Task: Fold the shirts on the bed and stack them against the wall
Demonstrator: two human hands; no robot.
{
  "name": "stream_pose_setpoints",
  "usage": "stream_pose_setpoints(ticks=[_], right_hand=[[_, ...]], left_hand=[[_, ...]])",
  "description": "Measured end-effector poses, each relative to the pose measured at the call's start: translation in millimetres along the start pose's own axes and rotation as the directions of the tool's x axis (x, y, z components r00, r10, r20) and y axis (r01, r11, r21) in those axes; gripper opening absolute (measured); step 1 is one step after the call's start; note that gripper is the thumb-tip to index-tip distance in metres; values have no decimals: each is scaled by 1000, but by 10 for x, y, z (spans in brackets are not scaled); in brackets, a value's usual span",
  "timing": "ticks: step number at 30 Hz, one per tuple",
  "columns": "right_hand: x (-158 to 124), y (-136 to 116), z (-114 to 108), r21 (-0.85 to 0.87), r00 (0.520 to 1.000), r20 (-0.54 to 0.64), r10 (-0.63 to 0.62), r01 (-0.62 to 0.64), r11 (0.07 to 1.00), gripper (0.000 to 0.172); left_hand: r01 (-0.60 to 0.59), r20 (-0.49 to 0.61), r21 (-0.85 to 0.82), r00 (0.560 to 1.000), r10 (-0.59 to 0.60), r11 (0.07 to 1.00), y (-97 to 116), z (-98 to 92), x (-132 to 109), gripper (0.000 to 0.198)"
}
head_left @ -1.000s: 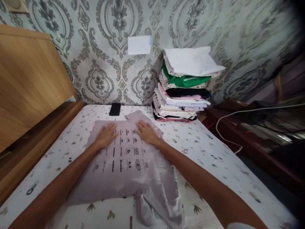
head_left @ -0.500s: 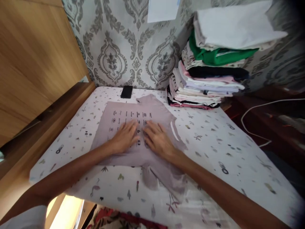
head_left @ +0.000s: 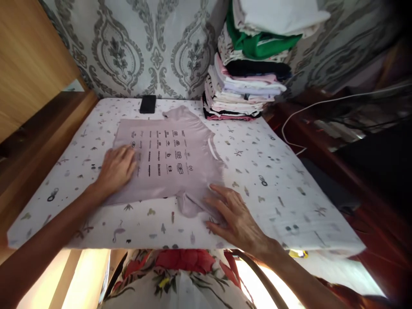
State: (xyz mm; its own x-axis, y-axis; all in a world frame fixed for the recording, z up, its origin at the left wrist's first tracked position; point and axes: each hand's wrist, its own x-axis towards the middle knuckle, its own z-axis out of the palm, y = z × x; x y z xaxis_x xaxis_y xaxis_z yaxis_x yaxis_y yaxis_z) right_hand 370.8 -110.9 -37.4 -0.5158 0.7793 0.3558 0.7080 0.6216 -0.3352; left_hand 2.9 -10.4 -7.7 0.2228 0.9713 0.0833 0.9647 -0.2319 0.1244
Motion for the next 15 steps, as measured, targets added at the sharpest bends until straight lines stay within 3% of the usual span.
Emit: stream_pose_setpoints(ticks=[2,5,7,9,10,12,14,15], right_hand=[[-74,-29,21,-29,996,4,91,-91,995,47],[-140,-35,62,-17,970,-64,235,-237,971,43],[-139,-42,67,37,961,-97,258,-256,966,29],[-97,-50,33,119,960,-113,254,-241,963,22],[-64,-51,-2,171,958,-111,263,-242,955,21],[12,-37,-100,290,942,-75,326,-292,912,20],[81,0,-225,392,912,-1,411,-378,839,25],[111,27,-292,420,900,54,434,-414,808,29]], left_hand=[[-258,46,-147,963,267,955,349,-12,-134,45],[-614,10,-275,767,641,740,839,62,-294,43],[-748,-56,-254,645,762,614,1080,138,-326,41],[-782,-92,-265,603,792,564,1240,186,-296,31],[-760,-96,-308,624,775,573,1293,191,-266,27],[-620,-76,-465,739,669,632,1352,150,-203,26],[-368,21,-645,868,497,669,1356,50,-161,36],[-258,82,-709,894,440,656,1342,-18,-153,40]])
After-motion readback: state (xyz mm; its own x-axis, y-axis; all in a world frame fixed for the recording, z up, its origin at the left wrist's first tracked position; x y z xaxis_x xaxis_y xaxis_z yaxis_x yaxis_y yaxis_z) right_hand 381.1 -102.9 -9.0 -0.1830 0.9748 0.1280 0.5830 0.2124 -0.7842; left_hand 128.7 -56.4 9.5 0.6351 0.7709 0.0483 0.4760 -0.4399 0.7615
